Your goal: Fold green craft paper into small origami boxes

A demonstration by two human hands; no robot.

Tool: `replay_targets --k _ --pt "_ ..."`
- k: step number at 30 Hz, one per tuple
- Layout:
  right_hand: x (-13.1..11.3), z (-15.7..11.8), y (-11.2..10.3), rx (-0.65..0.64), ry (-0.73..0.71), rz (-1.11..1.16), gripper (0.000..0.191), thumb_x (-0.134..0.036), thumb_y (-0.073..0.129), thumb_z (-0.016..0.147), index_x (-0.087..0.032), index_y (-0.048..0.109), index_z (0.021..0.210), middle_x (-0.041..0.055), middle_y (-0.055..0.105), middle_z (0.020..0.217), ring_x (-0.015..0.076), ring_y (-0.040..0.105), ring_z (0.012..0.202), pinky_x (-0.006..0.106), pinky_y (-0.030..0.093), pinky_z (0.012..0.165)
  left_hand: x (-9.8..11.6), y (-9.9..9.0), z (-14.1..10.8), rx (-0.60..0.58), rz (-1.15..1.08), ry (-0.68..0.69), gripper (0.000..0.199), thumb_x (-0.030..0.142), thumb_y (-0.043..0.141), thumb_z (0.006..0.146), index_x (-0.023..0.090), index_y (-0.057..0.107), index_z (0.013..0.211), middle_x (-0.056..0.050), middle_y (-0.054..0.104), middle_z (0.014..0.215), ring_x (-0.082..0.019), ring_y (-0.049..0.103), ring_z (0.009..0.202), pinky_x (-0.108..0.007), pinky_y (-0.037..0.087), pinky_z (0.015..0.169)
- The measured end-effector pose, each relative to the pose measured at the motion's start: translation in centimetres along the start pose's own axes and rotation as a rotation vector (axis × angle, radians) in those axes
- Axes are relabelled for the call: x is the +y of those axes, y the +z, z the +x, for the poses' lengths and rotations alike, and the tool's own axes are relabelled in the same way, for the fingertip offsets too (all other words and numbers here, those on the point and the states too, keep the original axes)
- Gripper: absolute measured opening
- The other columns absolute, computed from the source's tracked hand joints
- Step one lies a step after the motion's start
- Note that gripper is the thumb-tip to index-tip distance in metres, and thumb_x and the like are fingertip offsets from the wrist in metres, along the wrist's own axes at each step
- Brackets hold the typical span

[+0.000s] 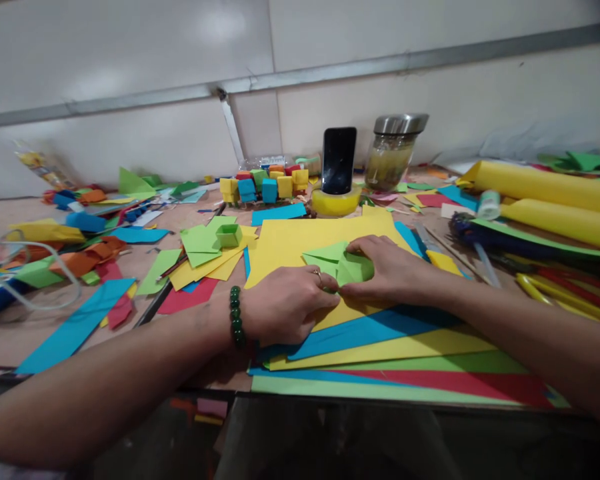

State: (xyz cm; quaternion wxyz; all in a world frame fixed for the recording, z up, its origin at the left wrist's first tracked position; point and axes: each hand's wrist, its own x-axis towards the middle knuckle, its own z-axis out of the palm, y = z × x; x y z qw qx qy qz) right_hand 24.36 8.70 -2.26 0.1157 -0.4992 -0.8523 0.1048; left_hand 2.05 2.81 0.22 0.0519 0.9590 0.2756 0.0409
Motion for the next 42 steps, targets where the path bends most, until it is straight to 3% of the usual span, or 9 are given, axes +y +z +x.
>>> replay_targets --k 10,28,35,42 --pt "0.9 0.1 -0.8 -0.093 0.021 0.059 0.070 -0.053 0.069 0.064 -0.016 0.057 0.122 0.0148 0.059 0.122 0.0341 0.054 0.112 0.043 0.044 0.094 0.0 0.0 -0.1 0.010 0.005 -0.007 0.023 0.016 0.048 0.083 0.023 0.065 0.097 -0.004 0.065 0.111 -0.020 0.058 0.097 -0.030 0.048 0.083" --pt "3.0 0.2 -2.3 -0.219 -0.055 0.132 0.059 -0.028 0.064 0.070 -0.017 0.055 0.127 0.0125 0.057 0.130 0.0306 0.053 0.120 0.042 0.042 0.104 -0.2 0.1 -0.2 0.013 -0.026 0.011 0.028 0.015 0.047 0.084 0.025 0.064 0.103 -0.003 0.063 0.117 -0.020 0.058 0.102 -0.030 0.046 0.085" --pt "3.8 0.4 -2.5 -0.266 -0.054 0.205 0.063 -0.014 0.061 0.066 -0.019 0.056 0.128 0.0093 0.056 0.134 0.0291 0.050 0.126 0.042 0.039 0.108 -0.1 0.0 -0.2 -0.015 -0.023 0.006 0.027 0.016 0.043 0.086 0.023 0.064 0.102 -0.003 0.062 0.121 -0.020 0.058 0.103 -0.030 0.046 0.085" --pt "5.1 -0.1 -4.7 -0.388 -0.052 0.300 0.075 -0.007 0.052 0.062 -0.023 0.053 0.135 0.0024 0.049 0.144 0.0236 0.043 0.134 0.035 0.039 0.108 -0.1 -0.3 -0.3 0.000 -0.053 0.024 0.031 0.013 0.047 0.082 0.025 0.064 0.104 -0.003 0.064 0.114 -0.020 0.058 0.102 -0.030 0.046 0.086"
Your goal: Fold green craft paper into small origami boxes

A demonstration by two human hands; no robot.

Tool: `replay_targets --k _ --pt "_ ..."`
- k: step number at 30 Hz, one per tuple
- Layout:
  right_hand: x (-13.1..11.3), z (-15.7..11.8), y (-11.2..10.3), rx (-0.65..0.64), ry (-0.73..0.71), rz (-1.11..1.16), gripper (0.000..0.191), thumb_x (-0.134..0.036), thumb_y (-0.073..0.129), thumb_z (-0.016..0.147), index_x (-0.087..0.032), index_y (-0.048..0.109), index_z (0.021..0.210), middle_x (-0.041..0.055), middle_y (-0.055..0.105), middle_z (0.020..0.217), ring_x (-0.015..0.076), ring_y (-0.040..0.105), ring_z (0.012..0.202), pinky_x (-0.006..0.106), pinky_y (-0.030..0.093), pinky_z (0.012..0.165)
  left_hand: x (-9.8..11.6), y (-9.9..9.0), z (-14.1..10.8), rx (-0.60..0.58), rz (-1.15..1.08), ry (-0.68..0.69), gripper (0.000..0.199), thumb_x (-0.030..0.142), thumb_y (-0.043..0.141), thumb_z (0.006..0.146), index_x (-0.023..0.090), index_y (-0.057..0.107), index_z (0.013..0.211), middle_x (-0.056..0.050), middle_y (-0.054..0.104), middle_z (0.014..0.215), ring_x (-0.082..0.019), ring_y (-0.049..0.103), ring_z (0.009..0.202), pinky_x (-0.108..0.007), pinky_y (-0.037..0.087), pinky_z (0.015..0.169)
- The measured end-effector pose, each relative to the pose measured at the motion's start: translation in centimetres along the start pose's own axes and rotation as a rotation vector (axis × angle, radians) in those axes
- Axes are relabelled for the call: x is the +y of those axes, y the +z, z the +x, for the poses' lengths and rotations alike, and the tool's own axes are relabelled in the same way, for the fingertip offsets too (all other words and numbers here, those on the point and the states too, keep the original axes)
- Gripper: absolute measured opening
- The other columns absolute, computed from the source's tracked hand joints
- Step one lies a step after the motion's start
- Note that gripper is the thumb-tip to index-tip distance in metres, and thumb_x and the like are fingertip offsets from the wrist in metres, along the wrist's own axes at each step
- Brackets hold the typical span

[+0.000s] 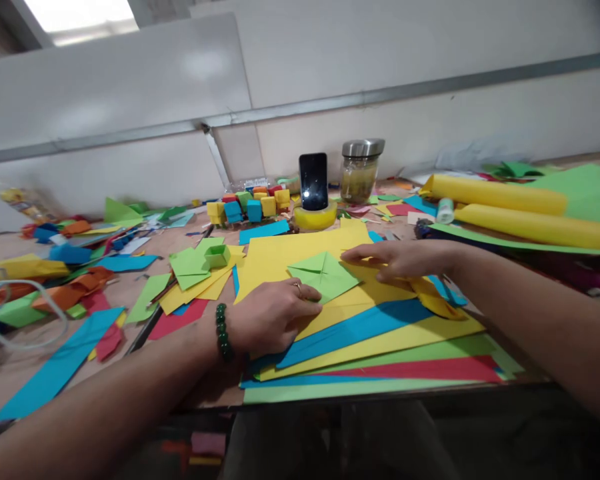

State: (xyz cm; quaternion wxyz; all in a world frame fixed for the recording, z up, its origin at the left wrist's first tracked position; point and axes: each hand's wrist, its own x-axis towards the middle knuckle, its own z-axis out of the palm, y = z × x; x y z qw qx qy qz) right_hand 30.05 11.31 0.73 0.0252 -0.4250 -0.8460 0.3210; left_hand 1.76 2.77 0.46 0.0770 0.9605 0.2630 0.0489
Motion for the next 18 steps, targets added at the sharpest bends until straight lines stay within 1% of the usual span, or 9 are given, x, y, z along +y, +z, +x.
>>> replay_targets --k 1,3,5,6,8,10,11,14,18 --pt "0.0 -0.1 -0.3 0.000 -0.001 0.008 0.072 -0.009 0.054 0.062 -0.025 0.056 0.132 0.0005 0.052 0.142 0.0235 0.045 0.132 0.034 0.041 0.106 0.0 0.0 0.0 0.001 -0.001 0.000 0.032 0.012 0.047 0.080 0.025 0.064 0.104 -0.003 0.064 0.114 -0.020 0.058 0.102 -0.030 0.046 0.086" --pt "-0.1 0.1 -0.4 0.022 -0.004 0.014 0.055 -0.020 0.057 0.069 -0.028 0.062 0.124 -0.0004 0.059 0.134 0.0242 0.051 0.127 0.034 0.045 0.102 0.0 0.0 0.0 0.003 -0.003 0.000 0.034 0.011 0.049 0.077 0.025 0.064 0.104 -0.004 0.064 0.113 -0.021 0.058 0.102 -0.031 0.046 0.086" --pt "-0.5 0.5 0.0 0.090 0.035 -0.005 0.043 -0.036 0.055 0.078 -0.025 0.064 0.118 0.0042 0.064 0.126 0.0259 0.057 0.119 0.036 0.047 0.098 0.0 0.0 0.1 0.004 -0.004 0.004 0.036 0.010 0.049 0.074 0.024 0.064 0.103 -0.004 0.064 0.113 -0.021 0.058 0.101 -0.032 0.046 0.087" --pt "-0.7 0.7 0.4 0.137 0.068 -0.037 0.046 -0.044 0.055 0.079 -0.023 0.064 0.119 0.0074 0.065 0.123 0.0270 0.059 0.114 0.037 0.048 0.096 0.0 0.1 0.2 0.005 -0.005 0.007 0.037 0.009 0.049 0.073 0.024 0.065 0.103 -0.005 0.064 0.113 -0.021 0.058 0.101 -0.032 0.046 0.087" --pt "-1.0 1.2 1.2 0.224 0.129 -0.135 0.063 -0.053 0.062 0.072 -0.018 0.058 0.125 0.0127 0.062 0.123 0.0294 0.060 0.108 0.038 0.049 0.091 0.0 0.2 0.2 0.008 -0.008 0.012 0.038 0.008 0.049 0.071 0.023 0.065 0.102 -0.005 0.064 0.112 -0.022 0.058 0.101 -0.033 0.046 0.088" --pt "-1.0 1.5 1.7 0.244 0.143 -0.224 0.080 -0.056 0.069 0.064 -0.017 0.052 0.131 0.0148 0.058 0.127 0.0308 0.060 0.106 0.039 0.049 0.089 -0.1 0.2 0.2 0.011 -0.014 0.014 0.038 0.008 0.048 0.071 0.022 0.066 0.101 -0.006 0.065 0.112 -0.021 0.058 0.102 -0.033 0.046 0.089" --pt "-0.9 1.5 1.7 0.227 0.139 -0.250 0.083 -0.057 0.070 0.062 -0.018 0.051 0.133 0.0148 0.056 0.128 0.0309 0.059 0.105 0.039 0.049 0.088 -0.1 0.3 0.2 0.014 -0.019 0.014 0.038 0.008 0.048 0.071 0.022 0.066 0.101 -0.006 0.065 0.112 -0.021 0.058 0.102 -0.033 0.046 0.090" --pt "-0.3 1.4 1.3 0.159 0.127 -0.261 0.076 -0.056 0.069 0.065 -0.021 0.053 0.131 0.0133 0.053 0.131 0.0291 0.061 0.102 0.037 0.050 0.083 -0.3 0.3 0.1 0.025 -0.035 0.012 0.037 0.008 0.048 0.072 0.022 0.066 0.100 -0.005 0.065 0.114 -0.021 0.058 0.103 -0.033 0.045 0.091" --pt "0.4 1.4 0.5 0.137 0.085 -0.257 0.069 -0.050 0.069 0.066 -0.023 0.056 0.128 0.0123 0.055 0.128 0.0266 0.062 0.096 0.035 0.050 0.080 -0.4 0.6 0.3 0.058 -0.071 0.006 0.027 0.014 0.048 0.080 0.023 0.068 0.096 -0.005 0.066 0.109 -0.019 0.058 0.100 -0.032 0.044 0.091"
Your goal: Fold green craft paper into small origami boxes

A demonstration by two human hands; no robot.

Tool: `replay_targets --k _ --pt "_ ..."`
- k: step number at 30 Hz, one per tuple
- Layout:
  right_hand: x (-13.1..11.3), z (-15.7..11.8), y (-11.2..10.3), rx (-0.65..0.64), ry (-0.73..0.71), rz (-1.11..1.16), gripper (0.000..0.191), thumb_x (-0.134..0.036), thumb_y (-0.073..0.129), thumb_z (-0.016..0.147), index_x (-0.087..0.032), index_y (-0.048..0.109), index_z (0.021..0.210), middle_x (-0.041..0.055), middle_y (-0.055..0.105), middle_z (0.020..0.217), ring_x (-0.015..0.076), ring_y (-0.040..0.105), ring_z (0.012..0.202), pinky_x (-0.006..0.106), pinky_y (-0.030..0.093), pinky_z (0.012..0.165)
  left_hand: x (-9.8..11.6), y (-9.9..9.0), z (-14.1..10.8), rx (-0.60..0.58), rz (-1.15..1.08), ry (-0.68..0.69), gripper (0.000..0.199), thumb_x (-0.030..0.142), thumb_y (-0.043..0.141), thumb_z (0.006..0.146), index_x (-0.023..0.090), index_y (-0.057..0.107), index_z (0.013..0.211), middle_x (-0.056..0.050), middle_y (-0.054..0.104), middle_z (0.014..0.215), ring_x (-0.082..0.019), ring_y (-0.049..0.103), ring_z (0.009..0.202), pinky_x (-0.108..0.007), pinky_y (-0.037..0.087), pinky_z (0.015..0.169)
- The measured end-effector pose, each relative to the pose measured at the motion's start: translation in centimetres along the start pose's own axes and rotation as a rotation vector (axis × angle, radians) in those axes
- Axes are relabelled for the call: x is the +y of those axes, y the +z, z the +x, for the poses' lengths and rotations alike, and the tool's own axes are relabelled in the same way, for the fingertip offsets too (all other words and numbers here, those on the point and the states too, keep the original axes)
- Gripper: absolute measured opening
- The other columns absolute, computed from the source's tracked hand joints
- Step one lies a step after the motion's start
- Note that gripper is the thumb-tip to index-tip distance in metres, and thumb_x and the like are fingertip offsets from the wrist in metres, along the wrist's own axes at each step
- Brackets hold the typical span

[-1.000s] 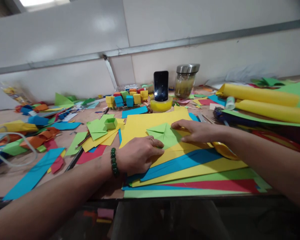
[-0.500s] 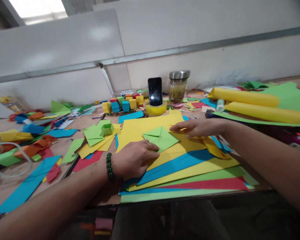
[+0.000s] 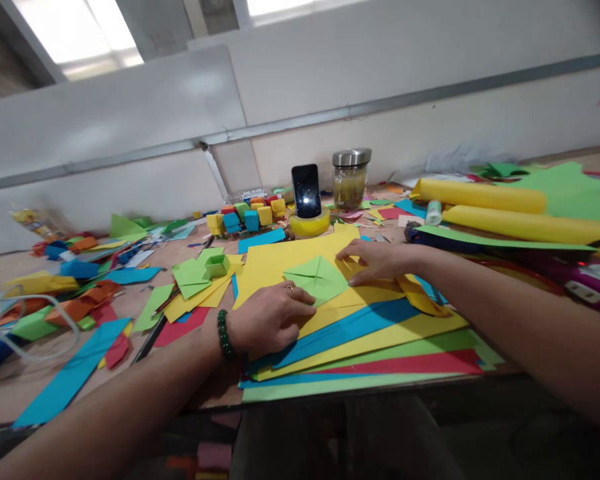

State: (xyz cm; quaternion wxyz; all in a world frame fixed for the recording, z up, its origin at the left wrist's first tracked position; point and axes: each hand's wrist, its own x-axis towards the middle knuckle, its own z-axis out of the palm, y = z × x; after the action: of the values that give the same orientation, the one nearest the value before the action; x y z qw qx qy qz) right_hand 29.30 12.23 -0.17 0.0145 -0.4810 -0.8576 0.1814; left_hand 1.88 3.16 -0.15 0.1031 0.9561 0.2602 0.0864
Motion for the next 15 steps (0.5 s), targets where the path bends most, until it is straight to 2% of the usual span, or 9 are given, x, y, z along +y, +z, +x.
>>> replay_targets --k 2,4,6,9,10,12,13,15 --pt "0.4 0.2 -0.2 -0.001 -0.048 0.010 0.070 -0.051 0.071 0.064 -0.023 0.058 0.127 0.0120 0.057 0.126 0.0262 0.062 0.094 0.035 0.050 0.079 0.2 0.4 0.2 0.045 -0.016 -0.037 0.020 0.023 0.050 0.085 0.021 0.068 0.093 -0.006 0.067 0.102 -0.019 0.059 0.096 -0.031 0.044 0.090" --pt "0.7 0.4 -0.2 0.021 -0.091 0.055 0.063 -0.054 0.068 0.067 -0.023 0.062 0.122 0.0110 0.060 0.121 0.0253 0.062 0.092 0.034 0.049 0.078 0.5 0.8 0.6 0.106 -0.019 -0.105 0.022 0.034 0.052 0.088 0.019 0.066 0.092 -0.006 0.067 0.094 -0.019 0.059 0.092 -0.031 0.045 0.086" --pt "0.7 0.5 -0.2 0.079 -0.076 0.116 0.051 -0.060 0.056 0.077 -0.021 0.067 0.109 0.0106 0.067 0.108 0.0239 0.063 0.085 0.034 0.048 0.073 0.8 1.1 1.1 0.147 -0.014 -0.172 0.027 0.039 0.051 0.089 0.018 0.065 0.098 -0.007 0.067 0.092 -0.020 0.059 0.090 -0.031 0.046 0.083" --pt "-0.2 0.5 0.0 0.166 -0.004 0.088 0.055 -0.064 0.037 0.087 -0.019 0.069 0.084 0.0113 0.069 0.084 0.0236 0.061 0.071 0.035 0.044 0.065 0.1 0.8 2.7 0.134 0.024 -0.286 0.031 0.037 0.048 0.090 0.019 0.061 0.111 -0.006 0.068 0.092 -0.021 0.060 0.090 -0.035 0.045 0.084" --pt "-0.6 0.5 0.0 0.184 -0.013 0.058 0.056 -0.064 0.037 0.087 -0.019 0.068 0.079 0.0116 0.069 0.081 0.0238 0.061 0.070 0.035 0.043 0.065 -0.5 0.6 3.4 0.153 0.054 -0.320 0.034 0.037 0.050 0.088 0.018 0.060 0.115 -0.009 0.068 0.098 -0.024 0.058 0.097 -0.037 0.044 0.089" --pt "-1.4 0.3 0.1 0.216 -0.070 -0.015 0.053 -0.061 0.038 0.089 -0.019 0.068 0.079 0.0126 0.069 0.086 0.0247 0.061 0.076 0.035 0.043 0.069 -2.1 0.2 4.9 0.254 0.069 -0.393 0.057 0.044 0.064 0.078 0.014 0.054 0.124 -0.017 0.059 0.122 -0.031 0.050 0.116 -0.043 0.037 0.099" --pt "-1.6 0.1 0.1 0.238 -0.101 -0.046 0.051 -0.057 0.037 0.091 -0.019 0.068 0.083 0.0130 0.069 0.091 0.0250 0.062 0.081 0.034 0.043 0.072 -3.1 0.1 5.6 0.281 0.021 -0.462 0.066 0.046 0.070 0.072 0.013 0.053 0.126 -0.019 0.056 0.127 -0.032 0.048 0.119 -0.043 0.036 0.101" --pt "-1.9 -0.1 0.0 0.284 -0.148 -0.113 0.048 -0.051 0.034 0.094 -0.018 0.068 0.093 0.0131 0.068 0.098 0.0249 0.061 0.089 0.034 0.042 0.078 -4.9 0.0 6.6 0.252 -0.126 -0.580 0.075 0.047 0.079 0.060 0.012 0.055 0.122 -0.019 0.058 0.123 -0.035 0.050 0.116 -0.042 0.038 0.098"
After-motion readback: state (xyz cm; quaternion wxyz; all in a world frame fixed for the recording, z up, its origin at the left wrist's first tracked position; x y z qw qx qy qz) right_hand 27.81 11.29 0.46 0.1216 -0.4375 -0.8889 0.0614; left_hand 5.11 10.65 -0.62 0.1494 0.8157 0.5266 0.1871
